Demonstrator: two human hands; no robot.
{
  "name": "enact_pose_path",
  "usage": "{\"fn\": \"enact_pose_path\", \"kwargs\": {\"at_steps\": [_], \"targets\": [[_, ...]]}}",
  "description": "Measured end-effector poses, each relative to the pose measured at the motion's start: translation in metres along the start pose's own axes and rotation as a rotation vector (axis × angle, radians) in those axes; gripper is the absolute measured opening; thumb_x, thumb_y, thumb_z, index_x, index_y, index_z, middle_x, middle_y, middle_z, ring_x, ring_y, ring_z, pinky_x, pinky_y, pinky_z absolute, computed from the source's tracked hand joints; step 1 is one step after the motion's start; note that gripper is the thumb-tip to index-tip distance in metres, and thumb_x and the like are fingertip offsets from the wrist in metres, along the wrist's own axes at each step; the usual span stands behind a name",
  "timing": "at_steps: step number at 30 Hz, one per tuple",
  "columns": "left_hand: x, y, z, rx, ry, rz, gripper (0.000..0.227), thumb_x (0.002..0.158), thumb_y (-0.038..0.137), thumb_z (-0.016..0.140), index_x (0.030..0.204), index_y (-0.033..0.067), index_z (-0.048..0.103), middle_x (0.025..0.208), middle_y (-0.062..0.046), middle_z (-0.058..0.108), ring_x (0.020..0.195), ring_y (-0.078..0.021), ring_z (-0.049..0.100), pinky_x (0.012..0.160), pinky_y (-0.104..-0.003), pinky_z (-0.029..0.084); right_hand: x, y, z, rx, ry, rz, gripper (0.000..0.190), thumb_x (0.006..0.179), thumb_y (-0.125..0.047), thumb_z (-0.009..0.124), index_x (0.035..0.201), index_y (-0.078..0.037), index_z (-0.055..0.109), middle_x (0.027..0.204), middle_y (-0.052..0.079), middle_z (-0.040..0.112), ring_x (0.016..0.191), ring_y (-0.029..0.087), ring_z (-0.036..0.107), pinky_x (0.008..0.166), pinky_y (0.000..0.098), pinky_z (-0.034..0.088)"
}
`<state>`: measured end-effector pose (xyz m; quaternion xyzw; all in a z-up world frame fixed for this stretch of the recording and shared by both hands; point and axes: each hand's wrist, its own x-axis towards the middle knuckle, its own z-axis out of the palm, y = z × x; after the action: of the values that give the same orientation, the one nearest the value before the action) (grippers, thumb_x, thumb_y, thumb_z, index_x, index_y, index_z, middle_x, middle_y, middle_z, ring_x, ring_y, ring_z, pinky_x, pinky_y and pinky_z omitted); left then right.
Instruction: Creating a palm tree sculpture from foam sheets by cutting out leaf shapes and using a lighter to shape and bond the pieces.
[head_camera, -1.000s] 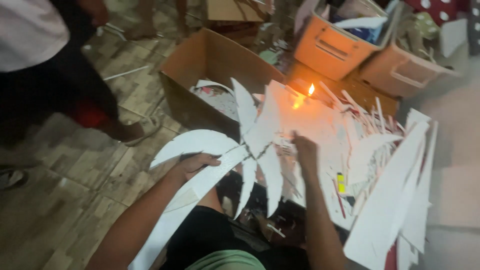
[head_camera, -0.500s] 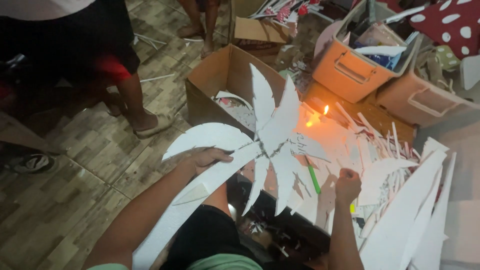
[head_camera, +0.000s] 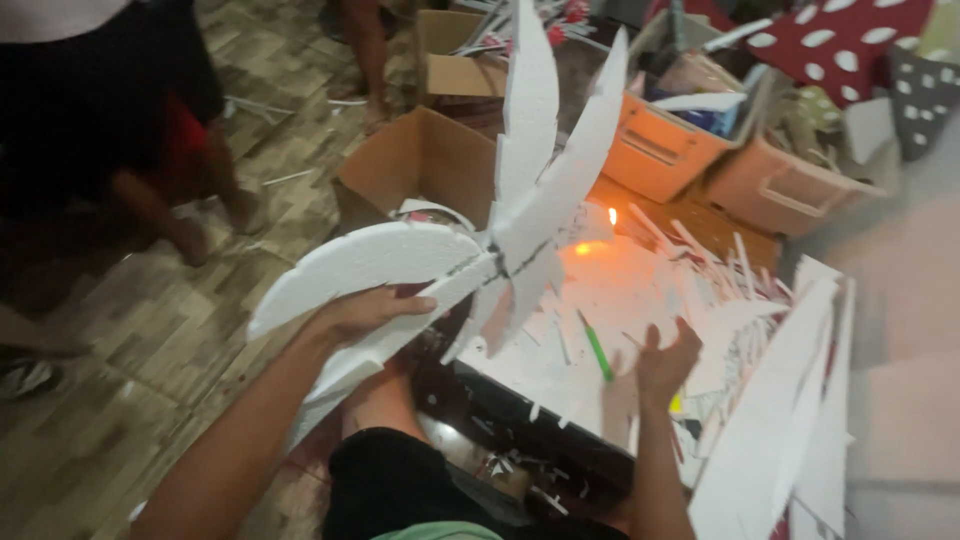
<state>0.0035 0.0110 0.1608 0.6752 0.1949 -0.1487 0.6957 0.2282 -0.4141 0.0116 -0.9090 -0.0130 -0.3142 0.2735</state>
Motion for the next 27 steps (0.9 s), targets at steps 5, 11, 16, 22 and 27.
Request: {"fn": "enact_pose_path", "kwargs": {"at_steps": [5,11,16,22,27], "targets": [[-0.041,0.035,0.026,0.135,-0.106,0.247,0.064,0.093,0.037,0.063,0.141,-0.0052,0.051,0.141,-0.026,0.054,0.133,-0.0332,0.047,0.112,-0.051,0.036,-0.034,-0.115,-0.081,0.687,-0.183,0.223,0.041,0.097,-0.012,0.063,0.133,0.004,0.055,0.124,0.023,0.060,0.099,0.028,0.059,0.086,0.0332,0.048],[-0.068,0.064,0.058,0.051,-0.071,0.605,0.047,0.097,0.020,0.053,0.140,0.0021,0.055,0.144,-0.014,0.056,0.135,-0.0262,0.049,0.118,-0.040,0.030,-0.066,-0.180,-0.121,1.030,-0.497,0.437,0.049,0.092,-0.021,0.067,0.137,-0.006,0.057,0.125,0.018,0.064,0.103,0.025,0.063,0.091,0.0354,0.053],[-0.032,0.023,0.055,0.754,0.159,0.928,0.050,0.096,0.015,0.056,0.145,0.0082,0.049,0.144,-0.012,0.054,0.134,-0.0263,0.049,0.115,-0.041,0.031,-0.079,-0.204,-0.128,1.280,-0.693,0.495,0.063,0.083,-0.015,0.071,0.142,-0.001,0.051,0.133,0.025,0.059,0.113,0.035,0.063,0.096,0.0437,0.051],[-0.026,0.016,0.076,0.941,0.452,0.840,0.055,0.095,0.002,0.053,0.147,0.0180,0.050,0.137,-0.014,0.054,0.124,-0.0325,0.055,0.107,-0.048,0.042,-0.098,-0.226,-0.121,1.573,-0.898,0.568,0.090,0.085,-0.036,0.073,0.154,0.002,0.029,0.148,0.030,0.041,0.129,0.043,0.050,0.103,0.0539,0.042],[-0.005,-0.017,0.076,1.098,0.650,1.084,0.048,0.096,0.013,0.052,0.143,0.0133,0.054,0.131,-0.017,0.056,0.117,-0.0335,0.059,0.103,-0.046,0.044,-0.099,-0.240,-0.115,1.411,-0.945,0.543,0.090,0.086,-0.052,0.070,0.152,0.000,0.036,0.148,0.025,0.045,0.130,0.036,0.051,0.104,0.0486,0.045]]}}
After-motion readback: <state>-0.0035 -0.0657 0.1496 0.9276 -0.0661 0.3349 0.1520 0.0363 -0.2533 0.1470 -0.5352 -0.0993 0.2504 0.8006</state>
